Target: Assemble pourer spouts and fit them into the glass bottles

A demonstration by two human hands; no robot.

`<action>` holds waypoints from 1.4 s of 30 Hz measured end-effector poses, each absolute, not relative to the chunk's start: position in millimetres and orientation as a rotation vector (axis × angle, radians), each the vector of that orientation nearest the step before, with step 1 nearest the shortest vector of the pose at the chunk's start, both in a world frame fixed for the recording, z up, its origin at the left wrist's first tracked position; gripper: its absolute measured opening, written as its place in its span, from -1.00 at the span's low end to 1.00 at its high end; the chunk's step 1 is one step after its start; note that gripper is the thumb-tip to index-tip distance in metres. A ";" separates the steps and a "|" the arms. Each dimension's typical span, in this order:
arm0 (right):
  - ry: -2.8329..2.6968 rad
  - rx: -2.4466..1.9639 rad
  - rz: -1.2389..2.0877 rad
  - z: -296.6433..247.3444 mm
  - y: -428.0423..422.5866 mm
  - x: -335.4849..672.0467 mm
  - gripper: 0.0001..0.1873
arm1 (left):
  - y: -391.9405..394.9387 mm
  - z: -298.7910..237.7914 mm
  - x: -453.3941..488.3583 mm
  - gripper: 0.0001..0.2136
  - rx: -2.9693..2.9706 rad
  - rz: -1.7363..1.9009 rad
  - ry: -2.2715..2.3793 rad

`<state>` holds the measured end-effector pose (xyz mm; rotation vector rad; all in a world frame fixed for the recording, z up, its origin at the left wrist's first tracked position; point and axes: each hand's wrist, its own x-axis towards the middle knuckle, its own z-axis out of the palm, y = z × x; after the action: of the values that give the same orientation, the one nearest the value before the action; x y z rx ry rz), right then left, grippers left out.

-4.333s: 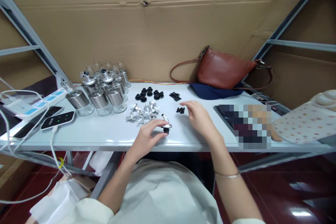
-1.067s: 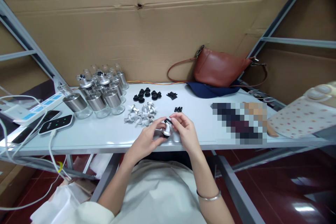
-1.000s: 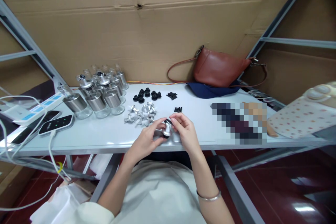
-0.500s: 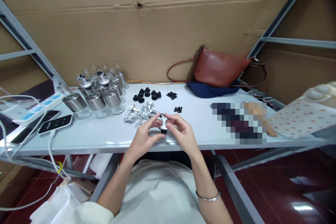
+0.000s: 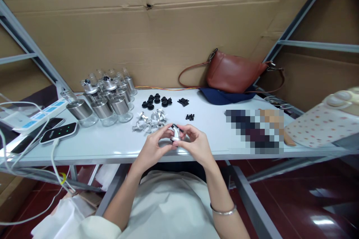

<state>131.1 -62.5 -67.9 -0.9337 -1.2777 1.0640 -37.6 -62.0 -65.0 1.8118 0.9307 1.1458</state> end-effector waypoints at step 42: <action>-1.322 -0.851 0.879 -65.6 -62.5 131.8 -0.90 | -63.4 -65.2 -38.8 -0.76 1.785 1.250 0.981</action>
<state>131.8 -62.5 -65.6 -0.8508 -1.3216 0.8786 -38.8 -63.4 -65.2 1.7853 0.9814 1.2502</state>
